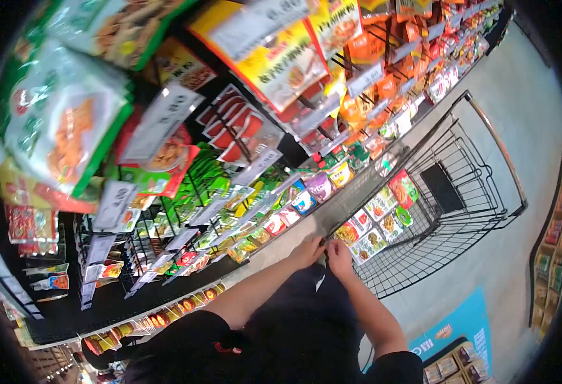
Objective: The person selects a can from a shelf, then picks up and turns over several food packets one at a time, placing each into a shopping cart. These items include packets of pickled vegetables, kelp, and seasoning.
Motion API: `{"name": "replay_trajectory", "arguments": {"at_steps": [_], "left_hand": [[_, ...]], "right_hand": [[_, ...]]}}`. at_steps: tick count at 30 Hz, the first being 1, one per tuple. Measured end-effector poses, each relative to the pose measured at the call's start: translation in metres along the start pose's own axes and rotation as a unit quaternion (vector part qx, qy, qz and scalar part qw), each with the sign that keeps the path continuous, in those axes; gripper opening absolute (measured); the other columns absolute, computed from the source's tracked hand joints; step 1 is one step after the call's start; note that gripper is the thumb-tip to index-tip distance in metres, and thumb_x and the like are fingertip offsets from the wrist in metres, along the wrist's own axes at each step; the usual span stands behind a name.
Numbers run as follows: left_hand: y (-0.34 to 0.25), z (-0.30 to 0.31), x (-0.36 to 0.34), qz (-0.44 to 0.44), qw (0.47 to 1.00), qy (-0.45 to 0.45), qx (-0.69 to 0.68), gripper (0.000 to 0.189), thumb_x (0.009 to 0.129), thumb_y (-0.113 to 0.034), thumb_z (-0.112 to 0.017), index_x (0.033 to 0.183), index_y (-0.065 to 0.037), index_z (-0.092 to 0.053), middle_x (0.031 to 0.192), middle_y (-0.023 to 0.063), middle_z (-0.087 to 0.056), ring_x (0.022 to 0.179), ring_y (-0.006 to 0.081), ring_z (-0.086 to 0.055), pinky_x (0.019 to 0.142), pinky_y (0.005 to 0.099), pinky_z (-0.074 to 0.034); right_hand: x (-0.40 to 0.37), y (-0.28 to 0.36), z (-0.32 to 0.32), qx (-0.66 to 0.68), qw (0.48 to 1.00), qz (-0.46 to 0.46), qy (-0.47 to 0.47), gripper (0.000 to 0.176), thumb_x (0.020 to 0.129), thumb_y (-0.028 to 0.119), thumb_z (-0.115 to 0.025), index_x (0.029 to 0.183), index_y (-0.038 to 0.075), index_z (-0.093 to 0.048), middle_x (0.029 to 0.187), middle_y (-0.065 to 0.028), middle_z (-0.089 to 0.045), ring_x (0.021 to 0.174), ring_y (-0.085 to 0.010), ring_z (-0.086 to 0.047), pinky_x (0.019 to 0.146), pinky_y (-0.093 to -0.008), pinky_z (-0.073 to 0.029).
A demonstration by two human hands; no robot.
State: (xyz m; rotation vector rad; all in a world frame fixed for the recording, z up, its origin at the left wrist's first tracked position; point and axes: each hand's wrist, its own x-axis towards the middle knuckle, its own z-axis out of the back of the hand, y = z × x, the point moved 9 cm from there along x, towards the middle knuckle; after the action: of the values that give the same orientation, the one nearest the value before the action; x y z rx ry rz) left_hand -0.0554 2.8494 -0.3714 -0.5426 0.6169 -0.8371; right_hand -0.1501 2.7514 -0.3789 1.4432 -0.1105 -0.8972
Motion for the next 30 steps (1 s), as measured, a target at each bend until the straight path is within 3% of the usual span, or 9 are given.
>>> {"name": "replay_trajectory", "arguments": {"at_steps": [7, 15, 16, 17, 18, 19, 23, 25, 30], "left_hand": [[0.163, -0.029, -0.188, 0.183, 0.917, 0.355, 0.014, 0.05, 0.098, -0.044, -0.035, 0.111, -0.004, -0.062, 0.102, 0.0237, -0.065, 0.099, 0.0389, -0.061, 0.089, 0.0463, -0.046], [0.282, -0.02, -0.272, 0.15, 0.975, 0.114, -0.12, 0.027, 0.095, -0.016, -0.046, 0.111, -0.005, -0.065, 0.113, 0.0199, -0.063, 0.09, 0.0345, -0.066, 0.088, 0.043, -0.049], [0.253, -0.01, -0.27, -0.027, 0.977, 0.133, 0.162, 0.029, 0.083, -0.001, -0.058, 0.111, -0.002, -0.064, 0.121, 0.0194, -0.058, 0.099, 0.0324, -0.064, 0.089, 0.0408, -0.049], [0.246, -0.004, -0.268, -0.033, 0.977, 0.133, 0.162, 0.029, 0.083, -0.001, -0.058, 0.111, -0.002, -0.064, 0.121, 0.0194, -0.058, 0.099, 0.0324, -0.064, 0.089, 0.0408, -0.049], [0.272, 0.005, -0.269, 0.193, 0.973, 0.069, -0.106, 0.029, 0.077, -0.002, -0.062, 0.107, -0.002, -0.065, 0.12, 0.0187, -0.059, 0.106, 0.0324, -0.059, 0.091, 0.0401, -0.048], [0.302, -0.012, -0.29, 0.395, 0.844, -0.002, -0.361, 0.03, 0.072, -0.002, -0.067, 0.102, -0.001, -0.067, 0.118, 0.0179, -0.06, 0.114, 0.0323, -0.055, 0.093, 0.0393, -0.047], [0.302, -0.024, -0.275, 0.21, 0.951, 0.031, -0.225, 0.023, 0.073, -0.008, -0.066, 0.095, -0.003, -0.069, 0.109, 0.016, -0.063, 0.121, 0.0311, -0.048, 0.096, 0.0379, -0.045], [0.246, -0.019, -0.269, 0.008, 0.973, 0.139, 0.185, 0.019, 0.078, -0.014, -0.063, 0.093, -0.005, -0.069, 0.103, 0.0147, -0.065, 0.117, 0.0308, -0.05, 0.095, 0.0376, -0.045], [0.278, -0.02, -0.303, 0.158, 0.977, 0.031, -0.139, 0.033, 0.083, -0.023, -0.058, 0.109, -0.003, -0.06, 0.104, 0.0188, -0.065, 0.096, 0.0326, -0.063, 0.085, 0.0395, -0.05]], "right_hand": [[0.005, 0.034, -0.013, -0.175, 0.981, 0.051, 0.071, 0.024, 0.083, 0.019, -0.059, 0.094, -0.001, -0.064, 0.082, -0.0187, -0.066, 0.08, -0.029, -0.066, 0.069, -0.0375, -0.05], [-0.021, 0.08, -0.091, -0.078, 0.996, 0.017, 0.042, 0.026, 0.086, 0.023, -0.058, 0.096, 0.001, -0.064, 0.083, -0.0156, -0.068, 0.077, -0.0285, -0.066, 0.069, -0.0394, -0.051], [-0.026, 0.08, -0.118, -0.113, 0.988, 0.041, 0.1, 0.025, 0.087, 0.022, -0.057, 0.098, 0.0, -0.063, 0.08, -0.0141, -0.067, 0.074, -0.0244, -0.066, 0.069, -0.0368, -0.051], [-0.035, 0.079, -0.143, -0.147, 0.974, 0.063, 0.158, 0.025, 0.088, 0.021, -0.057, 0.1, -0.001, -0.062, 0.077, -0.0127, -0.066, 0.072, -0.0203, -0.065, 0.068, -0.0342, -0.052], [-0.044, 0.079, -0.156, -0.148, 0.975, 0.063, 0.153, 0.025, 0.088, 0.021, -0.057, 0.1, -0.001, -0.062, 0.077, -0.0127, -0.066, 0.072, -0.0203, -0.065, 0.068, -0.0342, -0.052], [-0.058, 0.085, -0.179, -0.194, 0.953, 0.104, 0.207, 0.029, 0.088, 0.025, -0.057, 0.102, 0.001, -0.062, 0.078, -0.0134, -0.067, 0.074, -0.024, -0.066, 0.07, -0.0363, -0.052], [-0.104, 0.092, -0.234, -0.349, 0.854, 0.206, 0.326, 0.039, 0.087, 0.036, -0.056, 0.11, 0.005, -0.061, 0.086, -0.0155, -0.069, 0.083, -0.034, -0.066, 0.077, -0.0431, -0.051], [-0.108, 0.096, -0.242, -0.377, 0.83, 0.207, 0.354, 0.041, 0.088, 0.037, -0.055, 0.113, 0.006, -0.06, 0.091, -0.0171, -0.068, 0.086, -0.0352, -0.065, 0.079, -0.0444, -0.051], [-0.099, 0.083, -0.236, -0.471, 0.791, 0.205, 0.333, 0.044, 0.088, 0.036, -0.055, 0.121, 0.007, -0.056, 0.102, -0.0209, -0.066, 0.094, -0.0376, -0.063, 0.081, -0.0466, -0.05]]}}
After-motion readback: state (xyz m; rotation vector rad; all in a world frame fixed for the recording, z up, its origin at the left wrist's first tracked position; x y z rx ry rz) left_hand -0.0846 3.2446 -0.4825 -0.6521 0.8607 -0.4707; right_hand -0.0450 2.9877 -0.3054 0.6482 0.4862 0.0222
